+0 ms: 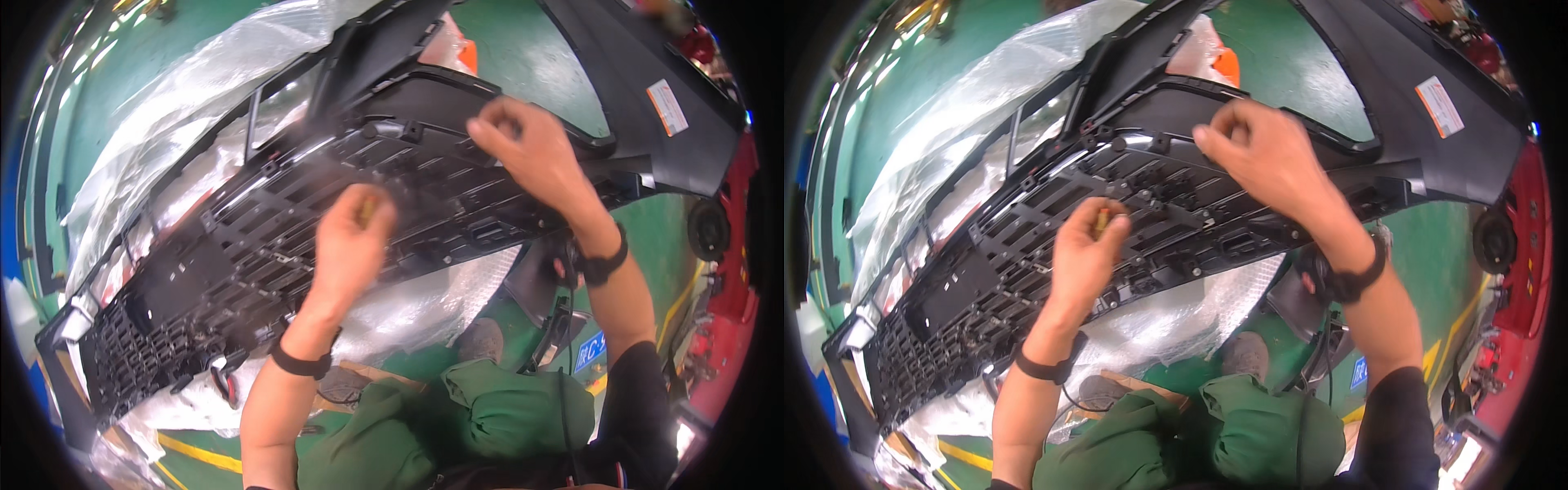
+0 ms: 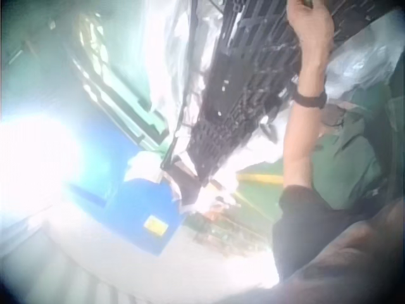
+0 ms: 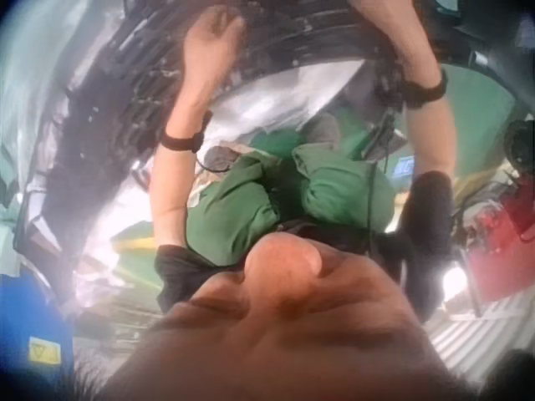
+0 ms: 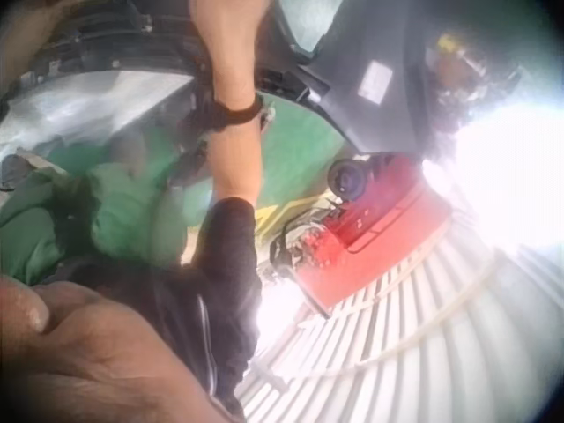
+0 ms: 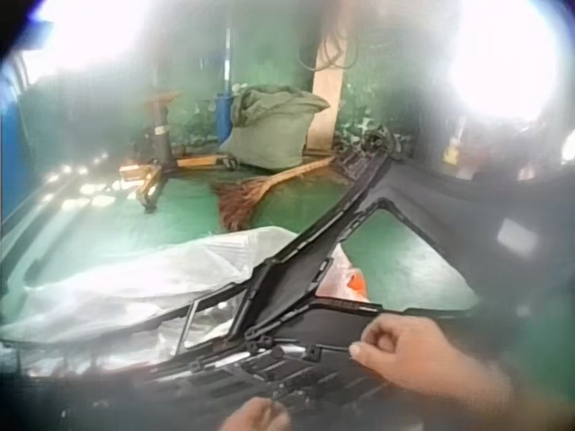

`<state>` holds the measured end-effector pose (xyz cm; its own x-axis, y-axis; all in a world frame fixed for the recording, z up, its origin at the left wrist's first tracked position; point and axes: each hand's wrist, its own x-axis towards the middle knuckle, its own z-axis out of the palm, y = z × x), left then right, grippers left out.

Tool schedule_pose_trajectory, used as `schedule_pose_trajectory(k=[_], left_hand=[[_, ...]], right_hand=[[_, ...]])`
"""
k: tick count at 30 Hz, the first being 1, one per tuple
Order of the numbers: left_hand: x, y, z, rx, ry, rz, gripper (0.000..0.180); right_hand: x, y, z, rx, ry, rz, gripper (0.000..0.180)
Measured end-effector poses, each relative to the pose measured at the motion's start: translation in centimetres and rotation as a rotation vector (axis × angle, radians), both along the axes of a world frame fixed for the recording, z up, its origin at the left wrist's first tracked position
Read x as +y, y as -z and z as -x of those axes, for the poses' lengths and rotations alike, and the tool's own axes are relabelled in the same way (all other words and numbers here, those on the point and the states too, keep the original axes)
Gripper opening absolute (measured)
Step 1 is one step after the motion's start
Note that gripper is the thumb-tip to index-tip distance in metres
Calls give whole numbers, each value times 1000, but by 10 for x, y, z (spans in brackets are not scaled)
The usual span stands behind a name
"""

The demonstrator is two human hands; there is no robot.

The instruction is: The person assembles a black plastic car part, likely a bumper or grille, using a cordless impact driver to fasten screws. They position the part on a protective sheet and secure it with multiple fasteners.

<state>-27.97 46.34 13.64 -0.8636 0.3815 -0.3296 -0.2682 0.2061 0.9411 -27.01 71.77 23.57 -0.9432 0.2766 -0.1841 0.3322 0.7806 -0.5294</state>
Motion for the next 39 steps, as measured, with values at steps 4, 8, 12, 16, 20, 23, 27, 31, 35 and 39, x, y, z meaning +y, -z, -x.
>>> schedule_pose_trajectory(k=[4, 8, 12, 16, 20, 23, 27, 31, 35, 39], left_hand=[[-9, 17, 17, -157, -46, -4, 7], [-3, 37, 24, -92, -46, 0, 6], [9, 48, 34, -18, -52, 16, 8], [24, 47, 44, -34, -42, -6, 9], [37, 44, 51, -77, -47, -24, 11], [46, 47, 56, -79, -54, -31, 12], [56, 62, 65, 55, -29, 28, 13], [71, 68, 85, 258, -35, 139, 10], [88, 80, 108, 771, -10, 308, 11], [101, 93, 114, 936, -2, 458, 12]], right_hand=[[47, 18, 41, -6, -173, -612, 72], [61, 21, 66, -391, -349, -705, 88], [69, 31, 60, -352, -472, -697, 93], [66, 36, 54, -309, -461, -718, 97], [70, 47, 44, -193, -355, -654, 89], [69, 49, 41, -181, -343, -657, 87], [69, 48, 42, -178, -347, -666, 84], [72, 47, 46, -187, -378, -602, 80], [79, 44, 50, -245, -379, -497, 77], [99, 47, 64, -388, -325, -166, 71]])
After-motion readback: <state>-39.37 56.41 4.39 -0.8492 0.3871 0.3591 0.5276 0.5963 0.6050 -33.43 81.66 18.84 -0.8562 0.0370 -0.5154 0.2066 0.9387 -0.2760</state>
